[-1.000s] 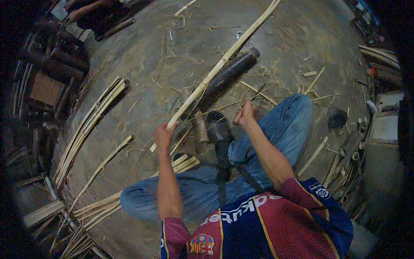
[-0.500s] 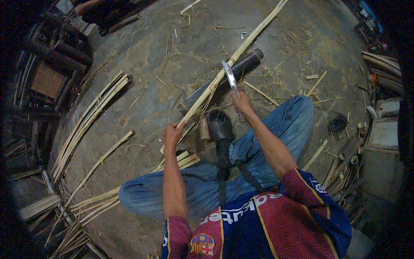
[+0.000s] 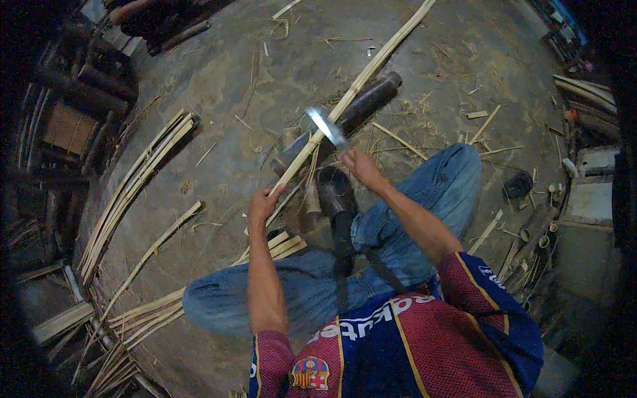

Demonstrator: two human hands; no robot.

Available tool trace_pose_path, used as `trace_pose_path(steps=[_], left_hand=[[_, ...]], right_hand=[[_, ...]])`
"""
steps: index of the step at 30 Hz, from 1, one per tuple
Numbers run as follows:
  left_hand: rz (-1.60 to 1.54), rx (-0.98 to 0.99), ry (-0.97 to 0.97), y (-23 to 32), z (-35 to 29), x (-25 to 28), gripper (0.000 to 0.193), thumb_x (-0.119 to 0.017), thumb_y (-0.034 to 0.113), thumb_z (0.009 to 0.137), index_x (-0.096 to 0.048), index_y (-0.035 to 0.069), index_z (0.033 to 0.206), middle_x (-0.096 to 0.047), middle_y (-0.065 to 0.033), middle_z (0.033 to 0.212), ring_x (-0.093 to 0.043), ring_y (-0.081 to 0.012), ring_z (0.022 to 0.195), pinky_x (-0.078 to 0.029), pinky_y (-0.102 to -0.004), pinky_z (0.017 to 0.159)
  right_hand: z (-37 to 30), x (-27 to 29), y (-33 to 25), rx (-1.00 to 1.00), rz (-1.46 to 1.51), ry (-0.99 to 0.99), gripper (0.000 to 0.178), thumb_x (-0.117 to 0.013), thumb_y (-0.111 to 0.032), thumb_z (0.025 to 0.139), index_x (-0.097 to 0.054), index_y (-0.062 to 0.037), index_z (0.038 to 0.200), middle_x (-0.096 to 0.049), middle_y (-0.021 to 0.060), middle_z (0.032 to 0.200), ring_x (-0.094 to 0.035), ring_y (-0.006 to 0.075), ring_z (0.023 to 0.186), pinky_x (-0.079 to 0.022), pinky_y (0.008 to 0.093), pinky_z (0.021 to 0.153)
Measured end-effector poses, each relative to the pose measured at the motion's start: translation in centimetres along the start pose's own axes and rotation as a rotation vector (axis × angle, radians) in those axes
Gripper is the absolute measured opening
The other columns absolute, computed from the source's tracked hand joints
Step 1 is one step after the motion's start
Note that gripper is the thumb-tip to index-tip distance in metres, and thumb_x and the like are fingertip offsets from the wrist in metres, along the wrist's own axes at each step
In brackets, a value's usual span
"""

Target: The person sits on the floor and uses a knife to split long bamboo strips into thinner pieces. They hold the bamboo against a cylindrical support and repeatedly strike the knife with their hand to drive it through the material, separating the strips.

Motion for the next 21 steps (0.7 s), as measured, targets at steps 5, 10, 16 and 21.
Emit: trace_pose_path(steps=[5,10,16,21], left_hand=[[-0.037,-0.013,-0.003,1.0,0.0,-0.2,0.065,-0.065,0.066,0.076,-0.066,0.001,0.067,-0.054,-0.0092,0.054,-0.048,-0.0207,0.052,-0.039,-0.039,0.054],[-0.016,-0.025,-0.007,0.5,0.8,-0.8,0.069,-0.064,0.069,0.074,-0.065,0.001,0.064,-0.056,-0.0093,0.055,-0.052,-0.0222,0.054,-0.041,-0.0397,0.056],[0.062,0.036,-0.059,-0.1,1.5,-1.2,0.069,-0.062,0.072,0.073,-0.067,0.003,0.068,-0.06,-0.0102,0.058,-0.058,-0.022,0.057,-0.043,-0.0397,0.058],[-0.109,0.056,-0.106,-1.0,0.8,0.9,0.065,-0.063,0.069,0.076,-0.067,0.005,0.079,-0.064,-0.0086,0.063,-0.057,-0.0163,0.053,-0.043,-0.0343,0.05]], right_hand=[[-1.9,-1.7,-1.1,-0.117,-0.097,-0.159,0.04,-0.055,-0.034,0.095,-0.053,0.0053,0.099,-0.063,0.0249,0.082,-0.062,0.0421,0.076,-0.047,0.0477,0.068],[-2.3,-2.8,-1.7,-0.301,0.023,-0.02,0.039,-0.055,-0.034,0.095,-0.053,0.0049,0.098,-0.061,0.0254,0.08,-0.06,0.0422,0.075,-0.046,0.0483,0.068],[-4.3,-4.9,-1.2,-0.012,-0.021,-0.054,0.039,-0.054,-0.037,0.095,-0.055,0.0007,0.103,-0.059,0.0203,0.076,-0.059,0.0363,0.072,-0.045,0.0452,0.064],[-2.3,-3.9,0.1,-0.404,0.144,0.185,0.038,-0.055,-0.041,0.094,-0.057,-0.003,0.099,-0.058,0.012,0.073,-0.059,0.0227,0.061,-0.045,0.0383,0.054]])
Point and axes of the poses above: each hand's wrist, its own z-axis towards the middle knuckle, its own x-axis out of the back of the hand, y = z × x, the point moved 4 cm from there along z, towards the middle knuckle
